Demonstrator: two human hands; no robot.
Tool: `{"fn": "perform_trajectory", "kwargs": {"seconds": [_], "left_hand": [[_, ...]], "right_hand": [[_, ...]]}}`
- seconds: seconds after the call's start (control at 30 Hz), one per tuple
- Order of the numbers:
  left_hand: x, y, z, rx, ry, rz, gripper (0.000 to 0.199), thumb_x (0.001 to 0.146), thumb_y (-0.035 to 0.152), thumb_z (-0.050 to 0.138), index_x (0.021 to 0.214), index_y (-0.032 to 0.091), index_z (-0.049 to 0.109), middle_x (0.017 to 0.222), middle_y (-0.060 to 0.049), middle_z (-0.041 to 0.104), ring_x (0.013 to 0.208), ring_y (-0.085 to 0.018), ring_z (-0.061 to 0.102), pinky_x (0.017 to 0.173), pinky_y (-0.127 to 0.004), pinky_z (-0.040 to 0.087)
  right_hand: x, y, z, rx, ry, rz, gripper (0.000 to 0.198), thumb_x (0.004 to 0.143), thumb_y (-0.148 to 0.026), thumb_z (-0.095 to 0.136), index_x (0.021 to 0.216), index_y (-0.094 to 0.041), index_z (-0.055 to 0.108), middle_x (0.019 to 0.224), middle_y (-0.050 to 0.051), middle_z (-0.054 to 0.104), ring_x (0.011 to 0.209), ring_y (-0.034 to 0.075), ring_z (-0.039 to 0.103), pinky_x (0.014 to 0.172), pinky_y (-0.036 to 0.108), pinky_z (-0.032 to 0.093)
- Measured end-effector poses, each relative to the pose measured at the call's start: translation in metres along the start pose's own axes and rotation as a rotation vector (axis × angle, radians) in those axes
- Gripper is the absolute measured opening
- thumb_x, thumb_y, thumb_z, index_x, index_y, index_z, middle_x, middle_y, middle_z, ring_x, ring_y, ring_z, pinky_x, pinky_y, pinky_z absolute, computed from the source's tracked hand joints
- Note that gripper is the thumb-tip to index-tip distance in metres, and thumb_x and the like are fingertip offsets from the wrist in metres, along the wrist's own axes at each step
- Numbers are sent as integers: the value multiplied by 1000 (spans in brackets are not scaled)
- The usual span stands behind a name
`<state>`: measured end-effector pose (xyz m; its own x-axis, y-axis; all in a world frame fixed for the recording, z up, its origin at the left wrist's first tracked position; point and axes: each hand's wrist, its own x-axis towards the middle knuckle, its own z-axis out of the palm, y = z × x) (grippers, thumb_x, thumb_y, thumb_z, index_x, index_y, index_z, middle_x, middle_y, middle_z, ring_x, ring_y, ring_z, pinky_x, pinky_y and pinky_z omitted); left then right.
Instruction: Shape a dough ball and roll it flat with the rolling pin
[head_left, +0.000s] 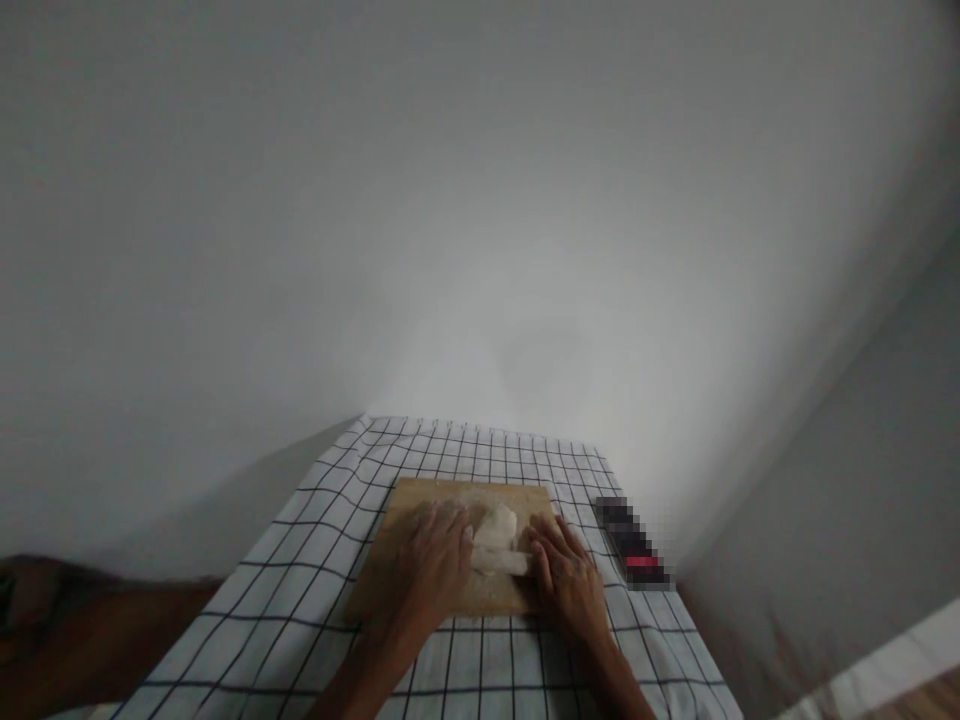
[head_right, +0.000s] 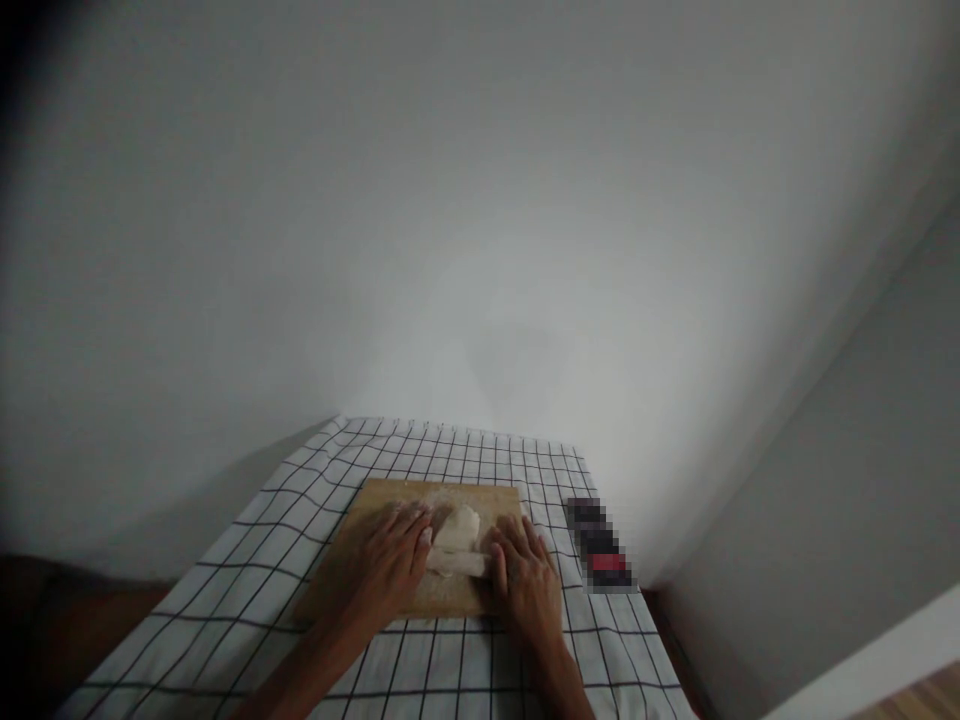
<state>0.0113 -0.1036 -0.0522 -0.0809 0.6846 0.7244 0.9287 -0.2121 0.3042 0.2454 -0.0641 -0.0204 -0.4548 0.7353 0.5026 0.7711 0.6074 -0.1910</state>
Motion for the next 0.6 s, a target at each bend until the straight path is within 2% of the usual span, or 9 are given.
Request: {"fn": "perform_trajectory", "kwargs": {"seconds": [0.1, 0.23, 0.33, 0.6], "left_hand": [[-7, 4, -8, 8, -29, 0, 38, 100, 30, 39, 124, 17, 65, 129, -12, 67, 130, -28, 53, 114, -55, 38], [-12, 11, -21, 31, -92, -21, 38, 100, 31, 39, 125, 16, 65, 130, -11, 66, 126, -26, 55, 112, -50, 39], [-14, 15, -29, 39, -104, -33, 39, 101, 33, 40, 126, 16, 64, 130, -10, 66, 127, -27, 54, 111, -49, 39], [-24, 21, -42, 66, -113, -32, 39, 102, 33, 37, 127, 19, 63, 132, -10, 65, 127, -27, 53, 111, -50, 36]], "right_hand": [[-8, -7, -5, -2, 28, -18, 36, 102, -43, 45, 128, -29, 65, 149, 1, 52, 144, 28, 34, 113, 48, 39], [-16, -15, -9, -27, 42, 36, 40, 91, -59, 59, 115, -28, 66, 131, 6, 61, 118, 29, 53, 97, 44, 46], [-18, -17, -8, -57, 48, 63, 40, 90, -61, 61, 109, -26, 64, 118, 7, 63, 106, 27, 54, 91, 41, 46], [-20, -21, -11, -134, 67, 47, 42, 87, -65, 62, 101, -25, 63, 110, 7, 63, 102, 27, 55, 87, 40, 43]]}}
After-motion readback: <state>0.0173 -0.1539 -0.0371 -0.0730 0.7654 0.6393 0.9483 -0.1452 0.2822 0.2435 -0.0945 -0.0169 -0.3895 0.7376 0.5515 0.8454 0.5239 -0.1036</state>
